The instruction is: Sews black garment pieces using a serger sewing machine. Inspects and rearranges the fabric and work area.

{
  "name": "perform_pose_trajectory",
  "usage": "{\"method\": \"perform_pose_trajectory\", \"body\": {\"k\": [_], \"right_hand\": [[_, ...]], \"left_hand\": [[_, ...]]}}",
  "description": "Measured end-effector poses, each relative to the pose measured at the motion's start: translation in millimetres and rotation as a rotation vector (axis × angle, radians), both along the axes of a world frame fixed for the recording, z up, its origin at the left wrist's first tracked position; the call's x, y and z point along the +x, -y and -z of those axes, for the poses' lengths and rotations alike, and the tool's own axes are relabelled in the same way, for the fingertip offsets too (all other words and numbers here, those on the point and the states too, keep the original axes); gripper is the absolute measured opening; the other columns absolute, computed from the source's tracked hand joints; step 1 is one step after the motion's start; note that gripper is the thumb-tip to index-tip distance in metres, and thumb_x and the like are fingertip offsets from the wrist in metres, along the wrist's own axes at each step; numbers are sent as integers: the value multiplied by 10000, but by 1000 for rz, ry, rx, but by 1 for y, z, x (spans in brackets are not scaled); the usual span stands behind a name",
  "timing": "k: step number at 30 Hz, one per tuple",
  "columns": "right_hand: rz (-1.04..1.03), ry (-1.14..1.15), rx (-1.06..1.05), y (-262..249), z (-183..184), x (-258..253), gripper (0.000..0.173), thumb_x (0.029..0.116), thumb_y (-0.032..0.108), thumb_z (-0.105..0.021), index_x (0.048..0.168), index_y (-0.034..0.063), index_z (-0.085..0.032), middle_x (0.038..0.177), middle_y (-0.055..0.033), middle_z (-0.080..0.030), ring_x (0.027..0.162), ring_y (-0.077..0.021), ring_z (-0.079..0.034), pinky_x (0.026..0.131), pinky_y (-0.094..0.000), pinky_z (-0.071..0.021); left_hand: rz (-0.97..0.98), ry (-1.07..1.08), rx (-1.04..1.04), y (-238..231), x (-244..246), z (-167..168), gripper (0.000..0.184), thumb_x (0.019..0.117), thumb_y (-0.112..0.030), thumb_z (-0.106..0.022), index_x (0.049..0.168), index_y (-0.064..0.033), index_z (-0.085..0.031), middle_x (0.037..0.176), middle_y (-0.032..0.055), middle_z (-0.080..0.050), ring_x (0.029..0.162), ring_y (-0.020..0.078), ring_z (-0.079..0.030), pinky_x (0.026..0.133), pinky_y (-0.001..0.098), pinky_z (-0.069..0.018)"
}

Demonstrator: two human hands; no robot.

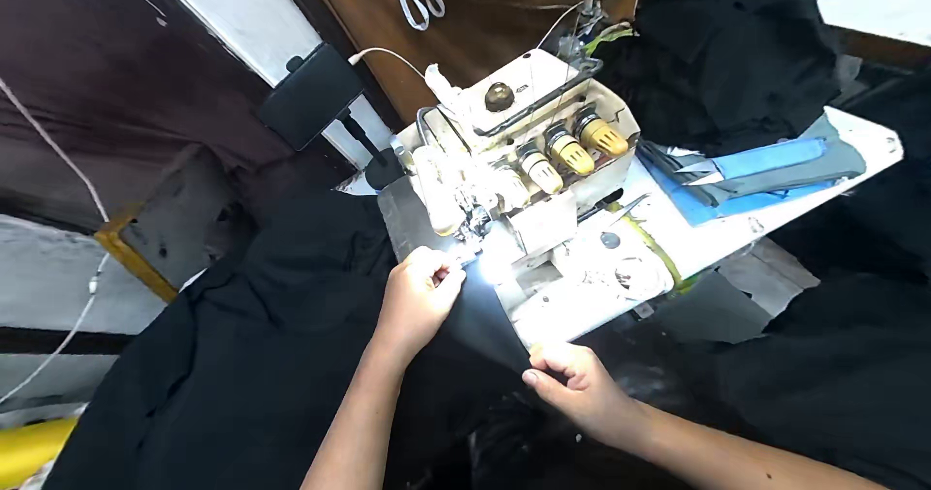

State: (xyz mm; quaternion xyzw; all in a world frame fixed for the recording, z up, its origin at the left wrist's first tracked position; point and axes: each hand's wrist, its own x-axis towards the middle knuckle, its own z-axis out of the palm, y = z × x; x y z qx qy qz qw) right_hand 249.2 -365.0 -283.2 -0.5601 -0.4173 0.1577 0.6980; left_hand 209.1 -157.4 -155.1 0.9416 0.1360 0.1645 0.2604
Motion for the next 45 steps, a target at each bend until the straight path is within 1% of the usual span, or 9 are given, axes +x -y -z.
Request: {"method": "perform_pose_trajectory", "body": {"k": [12, 16, 19, 22, 38, 40, 41, 43, 45], "right_hand": [[37, 110, 42, -2, 5, 2, 274, 954, 132, -591, 707, 15, -576, 696, -39, -561, 694, 12, -529, 643, -91, -410], [58, 100, 43, -2, 9, 3, 257, 931, 123, -612, 701, 10, -586, 704, -38, -571, 710, 17, -536, 656, -82, -413], [75, 98, 34, 3, 11, 8, 255, 928, 121, -612, 698, 17, -574, 701, -34, -565, 723, 13, -547, 668, -90, -423], [121, 116, 2, 7, 11, 17, 265, 922, 135, -611, 683, 33, -561, 681, -12, -551, 696, 35, -532, 646, -77, -412], [227, 93, 2, -4, -7, 28, 249, 883, 127, -619, 653, 41, -576, 652, 37, -551, 647, 100, -491, 611, -47, -383], [222, -21, -13, -5, -10, 26, 174, 862, 101, -639, 707, 33, -600, 675, 69, -572, 641, 121, -498, 606, -44, -406], [203, -111, -48, -5, -13, 24, 86, 855, 75, -652, 807, 14, -616, 710, 82, -592, 644, 119, -515, 611, -52, -433], [109, -290, -167, -2, -22, 24, 239, 871, 38, -646, 1095, -32, -602, 784, 89, -586, 662, 80, -533, 635, -93, -470], [0, -439, -268, 2, -29, 29, 137, 910, 18, -633, 1046, 2, -645, 796, 75, -624, 685, 29, -619, 675, -157, -563]], "left_hand": [[-38, 14, -1, 2, 5, 2, 61, 880, -87, -685, 831, -51, -675, 785, -15, -582, 677, 2, -522, 623, 148, -430], [-28, 76, 369, 17, -2, 16, 177, 933, -117, -625, 958, -39, -782, 898, 98, -688, 840, 210, -684, 738, 363, -572], [-8, 79, 610, 34, -16, 35, 393, 995, -268, -515, 1192, -18, -745, 1219, 201, -711, 1130, 400, -682, 920, 562, -538], [-36, 64, 728, 41, -16, 52, 572, 1049, -403, -374, 1311, 4, -678, 1369, 215, -648, 1286, 429, -606, 1046, 585, -460], [-184, -69, 480, 45, 4, 38, 598, 1007, -455, -388, 1277, -9, -681, 1482, 226, -551, 1420, 460, -461, 1128, 670, -326], [-171, -91, 455, 43, 5, 35, 607, 1006, -465, -389, 1268, 1, -676, 1491, 238, -537, 1430, 462, -446, 1138, 665, -315], [-167, -92, 445, 42, 5, 34, 605, 1010, -467, -392, 1262, 5, -675, 1494, 241, -532, 1438, 459, -436, 1144, 662, -311], [-160, -95, 429, 42, 3, 35, 583, 1010, -452, -405, 1264, 3, -666, 1529, 241, -492, 1470, 443, -394, 1162, 659, -282], [-129, -40, 452, 42, -3, 40, 549, 1008, -421, -450, 1266, 9, -674, 1547, 261, -459, 1489, 453, -356, 1170, 687, -241]]}}
